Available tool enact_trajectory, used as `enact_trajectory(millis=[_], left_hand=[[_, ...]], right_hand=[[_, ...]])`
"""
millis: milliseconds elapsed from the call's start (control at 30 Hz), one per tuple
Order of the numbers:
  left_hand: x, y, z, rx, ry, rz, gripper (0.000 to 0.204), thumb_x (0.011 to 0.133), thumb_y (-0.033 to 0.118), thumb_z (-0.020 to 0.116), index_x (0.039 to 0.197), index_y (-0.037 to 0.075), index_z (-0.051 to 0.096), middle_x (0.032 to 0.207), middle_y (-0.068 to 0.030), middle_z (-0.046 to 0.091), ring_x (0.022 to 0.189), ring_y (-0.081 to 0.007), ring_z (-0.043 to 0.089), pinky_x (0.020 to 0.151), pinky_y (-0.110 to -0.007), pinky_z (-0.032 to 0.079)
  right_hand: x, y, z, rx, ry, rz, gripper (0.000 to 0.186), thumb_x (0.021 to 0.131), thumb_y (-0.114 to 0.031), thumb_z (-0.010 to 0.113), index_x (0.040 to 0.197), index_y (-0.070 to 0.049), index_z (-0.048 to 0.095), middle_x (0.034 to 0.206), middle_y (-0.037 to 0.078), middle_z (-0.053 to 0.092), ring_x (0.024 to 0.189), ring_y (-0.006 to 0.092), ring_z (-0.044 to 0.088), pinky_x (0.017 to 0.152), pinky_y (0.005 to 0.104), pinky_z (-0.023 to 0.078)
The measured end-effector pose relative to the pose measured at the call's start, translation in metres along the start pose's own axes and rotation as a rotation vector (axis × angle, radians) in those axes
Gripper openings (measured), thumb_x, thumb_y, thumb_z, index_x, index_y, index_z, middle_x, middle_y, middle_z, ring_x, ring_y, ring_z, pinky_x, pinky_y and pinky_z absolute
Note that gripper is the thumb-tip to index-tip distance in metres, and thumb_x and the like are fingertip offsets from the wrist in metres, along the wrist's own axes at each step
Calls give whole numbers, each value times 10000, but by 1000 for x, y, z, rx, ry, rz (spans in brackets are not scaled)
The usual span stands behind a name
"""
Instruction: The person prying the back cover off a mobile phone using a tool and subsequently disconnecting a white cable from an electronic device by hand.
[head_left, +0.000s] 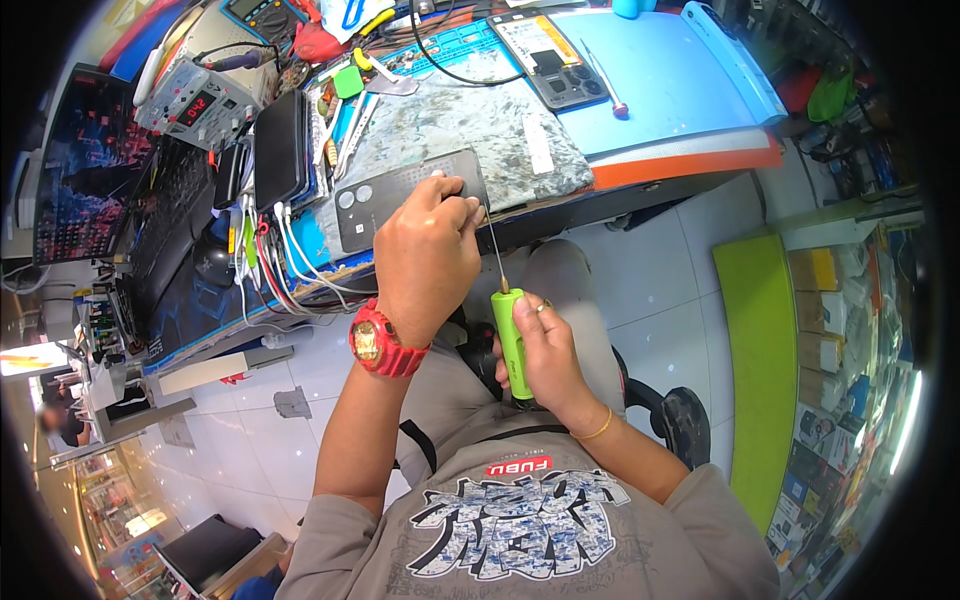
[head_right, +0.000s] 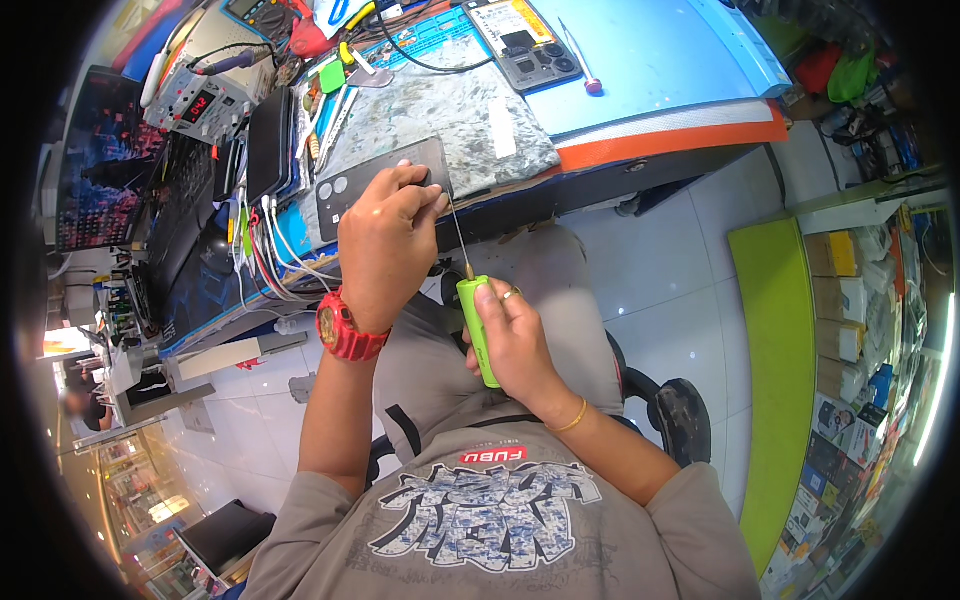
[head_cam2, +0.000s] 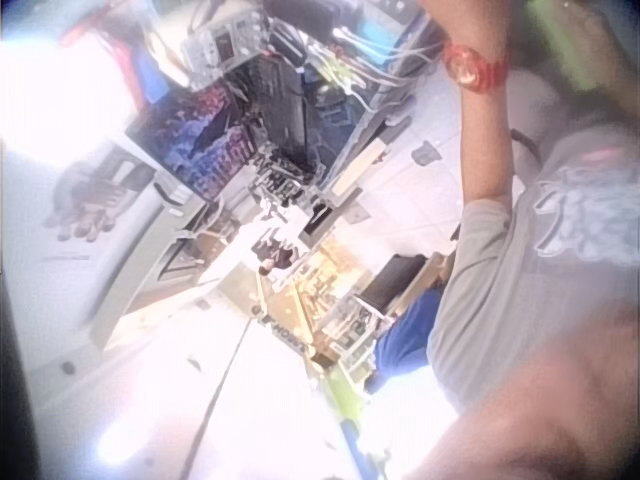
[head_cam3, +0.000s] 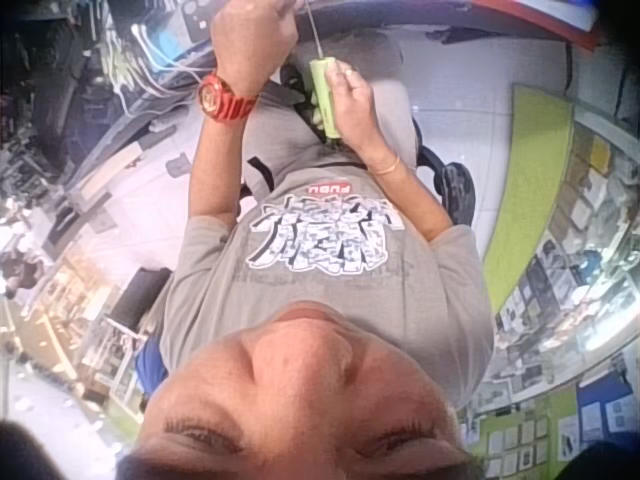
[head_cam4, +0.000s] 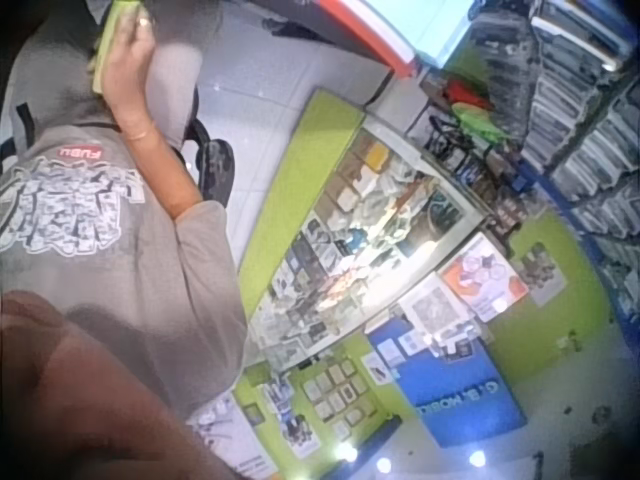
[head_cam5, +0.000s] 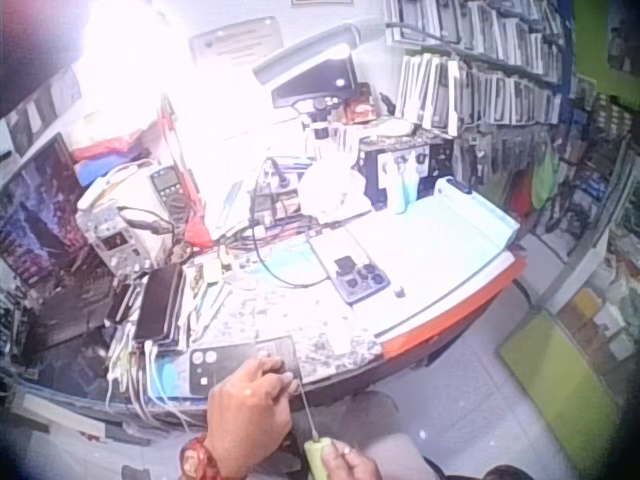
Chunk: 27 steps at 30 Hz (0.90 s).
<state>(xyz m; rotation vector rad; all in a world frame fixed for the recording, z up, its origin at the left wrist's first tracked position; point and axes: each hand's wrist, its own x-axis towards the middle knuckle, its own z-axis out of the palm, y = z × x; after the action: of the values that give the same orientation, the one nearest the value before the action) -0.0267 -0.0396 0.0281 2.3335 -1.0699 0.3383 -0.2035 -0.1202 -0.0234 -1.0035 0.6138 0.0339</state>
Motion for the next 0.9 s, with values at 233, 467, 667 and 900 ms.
enact_trajectory(millis=[233,467,667,900], left_hand=[[2,1,-1,-12,-7,-19,101,905,85,850,985,23,849,1148,-142,809,1014,-362,796,822,-434,637],[3,2,-3,-22,-25,-27,100,908,87,846,984,22,846,1148,-139,807,962,-363,792,796,-437,634],[4,0,-3,-10,-24,-9,90,908,86,844,969,21,833,1137,-139,804,926,-363,790,772,-441,629],[6,1,-5,-18,-46,-34,85,895,76,840,959,24,819,1129,-137,803,901,-354,787,766,-442,624]], right_hand=[[4,7,-2,-8,-3,-50,534,1193,-470,506,1453,-10,588,845,73,657,569,129,635,515,286,535],[4,-2,-7,94,-23,9,504,1188,-451,529,1438,-17,592,856,76,667,594,141,667,533,296,561],[-1,-6,-9,190,-121,5,439,1192,-419,525,1408,-37,530,969,100,677,676,156,705,591,299,591],[5,-15,-7,-25,-155,-42,455,1206,-461,448,1470,-98,523,981,87,651,653,141,662,556,306,584]])
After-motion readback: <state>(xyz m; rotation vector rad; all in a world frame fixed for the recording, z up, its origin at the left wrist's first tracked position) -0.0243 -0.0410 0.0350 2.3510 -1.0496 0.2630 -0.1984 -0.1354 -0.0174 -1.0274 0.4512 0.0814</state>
